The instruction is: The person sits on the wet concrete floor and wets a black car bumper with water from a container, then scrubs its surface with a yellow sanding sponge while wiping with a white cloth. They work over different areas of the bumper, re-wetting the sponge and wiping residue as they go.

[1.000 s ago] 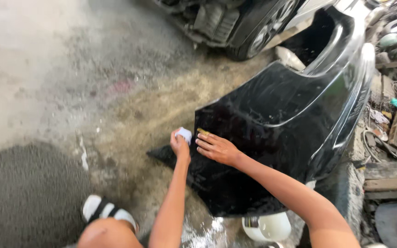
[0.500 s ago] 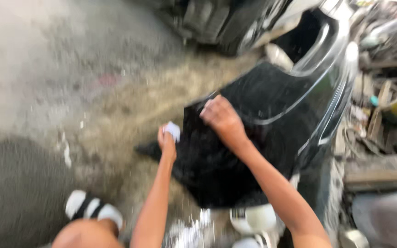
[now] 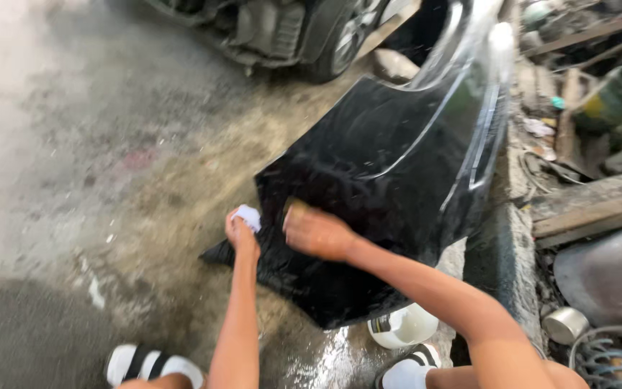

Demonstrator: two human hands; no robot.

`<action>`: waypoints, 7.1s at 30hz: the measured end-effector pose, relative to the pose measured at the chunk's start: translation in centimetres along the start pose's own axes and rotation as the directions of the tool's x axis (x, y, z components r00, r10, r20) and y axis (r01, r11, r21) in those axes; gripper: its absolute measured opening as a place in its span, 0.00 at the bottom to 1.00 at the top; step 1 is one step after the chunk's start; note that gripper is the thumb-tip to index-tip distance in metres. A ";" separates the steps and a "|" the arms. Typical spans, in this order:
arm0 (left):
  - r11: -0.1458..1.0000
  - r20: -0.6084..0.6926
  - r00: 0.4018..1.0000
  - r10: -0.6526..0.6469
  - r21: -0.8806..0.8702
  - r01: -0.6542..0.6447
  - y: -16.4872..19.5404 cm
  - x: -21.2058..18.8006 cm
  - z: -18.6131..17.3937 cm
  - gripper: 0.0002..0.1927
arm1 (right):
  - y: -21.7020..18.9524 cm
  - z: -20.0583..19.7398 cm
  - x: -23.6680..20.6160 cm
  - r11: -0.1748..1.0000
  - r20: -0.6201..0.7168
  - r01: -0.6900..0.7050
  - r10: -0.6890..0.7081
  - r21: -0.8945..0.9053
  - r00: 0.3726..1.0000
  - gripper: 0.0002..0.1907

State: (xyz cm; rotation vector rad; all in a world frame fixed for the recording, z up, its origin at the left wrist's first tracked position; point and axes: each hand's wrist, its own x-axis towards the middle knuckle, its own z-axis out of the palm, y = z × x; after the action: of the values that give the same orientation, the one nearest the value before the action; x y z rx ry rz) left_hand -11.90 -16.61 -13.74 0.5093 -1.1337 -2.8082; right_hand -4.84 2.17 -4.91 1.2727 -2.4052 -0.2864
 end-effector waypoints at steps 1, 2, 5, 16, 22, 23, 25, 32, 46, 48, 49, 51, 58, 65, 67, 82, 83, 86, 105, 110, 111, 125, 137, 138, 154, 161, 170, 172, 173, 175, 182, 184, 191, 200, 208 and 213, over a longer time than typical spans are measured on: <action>1.000 0.008 1.000 -0.001 -0.022 0.001 -0.1 -0.1 0.0 0.10 | -0.4 0.1 -0.2 0.994 0.054 0.106 -0.108 0.029 0.993 0.12; 0.999 0.015 1.000 0.000 -0.038 0.000 -0.2 -0.1 0.0 0.10 | -0.5 0.2 -0.6 0.998 -0.011 0.061 -0.061 0.012 0.998 0.12; 0.997 0.051 0.997 0.056 -0.061 -0.053 -0.3 0.0 -0.2 0.10 | -0.8 0.4 -1.8 0.994 -0.162 -0.095 0.085 -0.057 0.983 0.13; 0.999 0.021 0.999 -0.026 -0.040 0.027 -2.5 2.0 -1.3 0.07 | -0.1 -4.9 -4.6 0.930 -0.240 -0.206 0.134 -0.304 0.961 0.12; 0.998 -0.055 0.997 -0.060 -0.008 0.060 -2.6 2.0 -1.0 0.06 | -2.2 -5.6 -4.0 0.993 -0.234 -0.094 0.077 -0.064 0.969 0.15; 0.998 -0.046 0.997 -0.058 -0.013 0.058 -2.6 1.9 -1.1 0.07 | -2.3 -5.7 -3.9 0.988 -0.258 -0.157 0.149 -0.011 0.955 0.12; 0.998 -0.002 1.000 -0.023 -0.055 0.022 -2.8 1.7 -1.1 0.09 | -2.6 -5.6 -3.6 0.940 -0.408 -0.338 0.291 -0.047 0.865 0.09; 1.000 0.011 1.000 0.025 0.008 -0.025 -3.8 2.6 -0.9 0.11 | -3.3 -6.0 -2.9 0.770 -0.114 -0.638 0.634 0.001 0.765 0.07; 0.817 0.350 0.860 0.372 0.317 -0.482 -2.6 -1.2 2.6 0.17 | -7.1 2.0 -5.7 0.028 0.084 -0.427 0.967 0.904 0.241 0.13; 0.836 0.613 0.742 0.271 0.231 -0.497 -2.8 -4.5 4.4 0.18 | -7.3 1.8 -6.5 -0.334 0.320 0.016 0.914 0.942 0.251 0.15; 0.910 0.684 0.718 0.131 0.204 -0.360 -2.9 -6.2 5.2 0.19 | -7.2 1.5 -6.9 -0.401 0.339 0.154 0.885 0.903 0.319 0.16; 0.972 0.768 0.602 -0.217 0.224 0.065 -3.0 -9.6 6.4 0.25 | -7.2 0.6 -7.2 -0.465 0.348 0.298 0.861 0.834 0.371 0.18; 0.441 0.835 0.486 0.257 0.346 -0.828 -0.2 -14.4 7.9 0.21 | -7.0 -2.0 -6.8 -0.160 0.130 0.223 0.981 0.962 0.141 0.15; 0.973 0.644 0.765 -0.034 0.195 -0.121 -4.1 -16.2 6.3 0.16 | -6.4 -3.5 -7.1 0.078 -0.029 -0.210 0.973 0.975 0.228 0.13; 0.994 0.566 0.824 -0.029 0.106 -0.038 -5.6 -15.6 6.2 0.15 | -6.0 -4.1 -7.4 0.254 -0.154 -0.287 0.932 0.924 0.329 0.13; 0.620 0.327 0.784 0.528 0.483 -0.619 -7.3 -9.7 6.1 0.25 | 5.2 -8.2 -11.1 0.407 -0.549 -0.595 0.833 0.693 -0.069 0.08; 0.611 0.294 0.782 0.550 0.496 -0.617 -7.4 -9.8 6.2 0.26 | 5.6 -8.3 -11.2 0.359 -0.539 -0.567 0.821 0.742 -0.185 0.08; 0.489 0.251 0.797 0.550 0.676 -0.551 -7.7 -10.1 6.7 0.22 | 6.3 -8.1 -11.4 0.396 -0.485 -0.763 0.866 0.510 0.126 0.15; 0.734 0.257 0.896 0.361 0.514 -0.444 -5.8 -9.2 6.9 0.41 | 4.8 -5.9 -11.7 0.624 -0.582 -0.711 0.724 0.323 0.371 0.07; 0.786 0.462 0.789 0.405 0.264 -0.559 -5.9 -10.8 6.6 0.33 | 4.3 -6.3 -11.5 0.623 -0.588 -0.710 0.723 0.327 0.363 0.06; 0.846 0.465 0.808 0.362 0.200 -0.494 -5.9 -11.0 6.5 0.33 | 4.2 -6.4 -11.5 0.625 -0.589 -0.710 0.720 0.323 0.366 0.06; 0.957 0.575 0.813 -0.089 -0.177 0.230 -4.6 -11.4 7.5 0.18 | 1.1 -8.3 -10.6 0.669 -0.372 -0.536 0.738 0.515 0.563 0.05; 0.998 0.675 0.736 -0.053 0.019 0.055 1.0 -15.2 7.7 0.33 | -1.0 -8.0 -9.3 -0.313 0.435 -0.343 0.819 0.885 0.374 0.12; 0.999 0.672 0.739 -0.040 0.041 0.017 1.3 -15.5 7.9 0.35 | -0.8 -7.6 -9.7 -0.390 0.423 -0.166 0.805 0.906 0.415 0.11; 0.992 0.749 0.655 -0.106 0.034 0.121 -0.6 -17.6 8.4 0.27 | -3.1 -8.6 -13.9 -0.383 0.355 -0.041 0.806 0.923 0.474 0.11; 0.916 0.733 0.643 -0.221 0.382 -0.121 -0.5 -17.0 8.1 0.26 | -3.6 -8.9 -13.8 -0.295 0.332 -0.151 0.831 0.943 0.447 0.13; 0.883 0.665 0.732 -0.146 0.421 -0.207 -0.4 -16.1 7.0 0.33 | -4.0 -9.1 -12.6 0.062 0.366 -0.670 0.799 0.740 0.478 0.19; 0.909 0.675 0.714 -0.184 0.393 -0.138 0.0 -15.7 6.6 0.37 | -4.1 -8.9 -12.7 0.004 0.448 -0.659 0.730 0.753 0.516 0.21; 0.905 0.672 0.709 -0.215 0.410 -0.114 0.0 -15.5 6.3 0.38 | -4.1 -8.8 -12.8 -0.035 0.458 -0.648 0.736 0.761 0.498 0.21; 0.906 0.676 0.695 -0.243 0.414 -0.085 -0.4 -15.0 5.9 0.38 | -4.3 -8.2 -13.0 -0.105 0.480 -0.626 0.743 0.773 0.467 0.21; 0.998 0.638 0.769 -0.035 -0.010 0.054 -5.3 -15.4 4.9 0.21 | -5.8 -4.2 -12.3 -0.116 0.308 -0.402 0.836 0.908 0.455 0.18; 0.992 0.574 0.818 -0.044 -0.069 0.103 -7.1 -17.1 4.7 0.17 | -6.3 -2.9 -11.8 -0.135 0.270 -0.336 0.878 0.932 0.396 0.16; 0.995 0.470 0.882 -0.040 -0.063 0.079 -9.5 -18.1 4.4 0.14 | -6.3 -1.5 -11.2 0.147 0.090 -0.539 0.918 0.829 0.387 0.14; 0.765 0.589 0.807 -0.039 0.538 -0.355 -1.5 -6.6 1.3 0.26 | 3.3 -6.7 -18.5 0.080 -0.077 -0.591 0.997 0.803 0.031 0.12; 0.908 0.475 0.864 0.168 0.266 -0.323 -4.9 -4.7 1.2 0.20 | 3.2 -3.5 -16.8 0.307 -0.582 -0.805 0.811 0.507 -0.057 0.09; 0.655 0.572 0.794 0.204 0.523 -0.545 -5.2 -10.2 4.7 0.17 | 2.4 -3.5 -15.8 0.233 -0.514 -0.833 0.855 0.501 -0.070 0.09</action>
State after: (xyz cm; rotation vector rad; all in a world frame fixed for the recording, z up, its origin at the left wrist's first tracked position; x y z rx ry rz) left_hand -3.48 -7.86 -11.31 -0.4175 -2.0752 -2.1035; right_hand 2.88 16.58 -4.93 -0.4289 -1.8905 0.5828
